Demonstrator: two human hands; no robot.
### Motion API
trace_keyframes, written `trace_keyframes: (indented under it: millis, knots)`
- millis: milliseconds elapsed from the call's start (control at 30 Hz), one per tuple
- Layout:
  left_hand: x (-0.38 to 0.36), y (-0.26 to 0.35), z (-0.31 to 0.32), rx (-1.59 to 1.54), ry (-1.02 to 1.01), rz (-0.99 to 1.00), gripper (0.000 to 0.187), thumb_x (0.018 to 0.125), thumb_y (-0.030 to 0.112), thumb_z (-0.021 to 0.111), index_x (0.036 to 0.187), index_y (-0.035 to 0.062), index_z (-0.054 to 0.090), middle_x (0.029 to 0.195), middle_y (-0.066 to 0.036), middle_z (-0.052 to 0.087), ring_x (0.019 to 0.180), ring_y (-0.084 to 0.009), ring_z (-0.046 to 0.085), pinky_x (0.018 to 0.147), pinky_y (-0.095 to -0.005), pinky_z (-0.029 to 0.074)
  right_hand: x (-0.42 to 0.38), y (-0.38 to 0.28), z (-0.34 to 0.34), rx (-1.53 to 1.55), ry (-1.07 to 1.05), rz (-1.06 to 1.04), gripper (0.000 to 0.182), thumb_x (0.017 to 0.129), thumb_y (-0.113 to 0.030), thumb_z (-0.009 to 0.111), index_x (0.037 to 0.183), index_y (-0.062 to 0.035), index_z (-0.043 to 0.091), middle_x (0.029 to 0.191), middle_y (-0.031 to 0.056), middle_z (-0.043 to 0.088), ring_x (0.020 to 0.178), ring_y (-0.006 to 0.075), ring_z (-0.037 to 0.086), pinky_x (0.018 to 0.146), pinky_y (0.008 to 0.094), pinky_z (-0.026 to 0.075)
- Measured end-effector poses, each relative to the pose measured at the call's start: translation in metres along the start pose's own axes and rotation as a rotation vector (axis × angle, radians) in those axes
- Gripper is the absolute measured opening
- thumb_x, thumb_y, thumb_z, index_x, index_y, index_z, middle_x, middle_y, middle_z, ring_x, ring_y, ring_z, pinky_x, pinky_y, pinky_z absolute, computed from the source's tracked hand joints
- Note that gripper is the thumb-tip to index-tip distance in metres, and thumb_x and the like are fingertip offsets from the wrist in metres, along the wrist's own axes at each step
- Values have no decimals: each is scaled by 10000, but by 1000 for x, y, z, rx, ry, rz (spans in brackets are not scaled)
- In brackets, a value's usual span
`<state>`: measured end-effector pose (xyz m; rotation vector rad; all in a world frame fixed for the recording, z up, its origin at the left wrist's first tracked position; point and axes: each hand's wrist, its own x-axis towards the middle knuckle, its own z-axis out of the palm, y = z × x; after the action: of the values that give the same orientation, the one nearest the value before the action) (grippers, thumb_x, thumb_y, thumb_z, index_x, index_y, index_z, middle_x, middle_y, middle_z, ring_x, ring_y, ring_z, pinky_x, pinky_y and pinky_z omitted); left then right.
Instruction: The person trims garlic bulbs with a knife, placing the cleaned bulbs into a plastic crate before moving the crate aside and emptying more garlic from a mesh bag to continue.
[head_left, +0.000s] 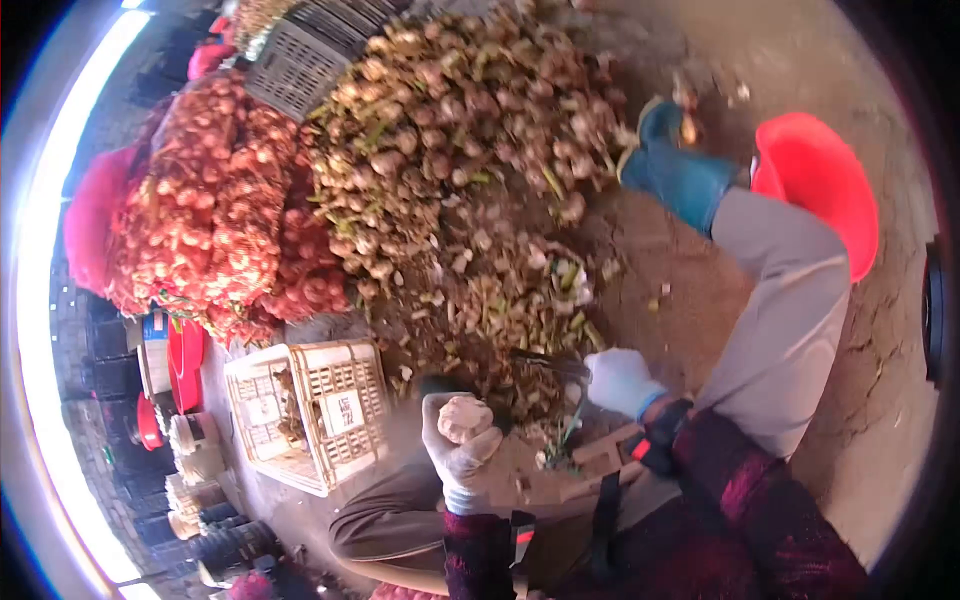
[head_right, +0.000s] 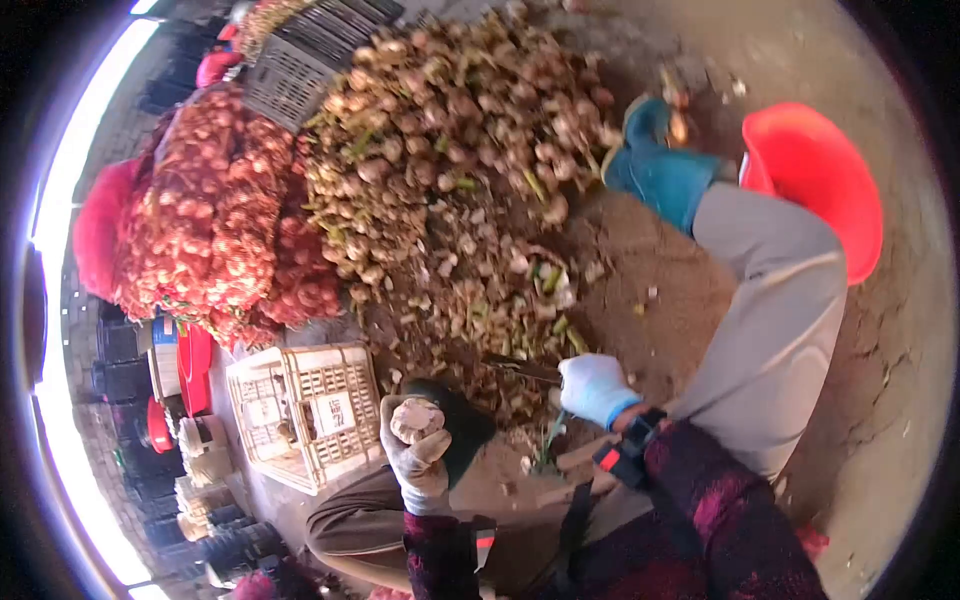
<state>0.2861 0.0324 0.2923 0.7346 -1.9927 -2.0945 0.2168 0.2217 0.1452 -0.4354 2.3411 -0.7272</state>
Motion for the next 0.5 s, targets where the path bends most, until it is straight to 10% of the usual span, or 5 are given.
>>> trace_keyframes:
  millis: [133,267,367,500]
  knots:
    - [6,-19,-1,361,21,193,647,642,-62,742,1236,-9,489,1016,-44,572,913,-120,568,807,-249,488,-27,-28,-22,206,46,87,276,741,-223,584,942,-61,683,839,197,677,818,376,652,745,455,519]
    - [17,-31,13,-396,152,-65,614,712,-91,678,1273,21,457,995,-19,546,860,-104,540,824,-219,454,-28,-27,14,621,73,61,267,753,-221,596,905,-9,647,736,177,652,688,306,652,655,394,503]
    - [29,-54,25,-576,100,-95,587,738,-25,684,1274,31,452,1015,-10,556,927,-129,549,876,-265,447,-34,-63,-35,1025,329,-146,156,777,-127,620,760,6,541,527,78,473,483,136,407,478,325,362]
    - [30,-63,49,-692,119,-158,531,768,45,681,1255,53,469,1043,-24,568,1007,-161,555,910,-303,437,-6,-44,11,746,92,-11,257,774,-202,599,874,32,633,765,250,645,720,387,639,654,411,497]
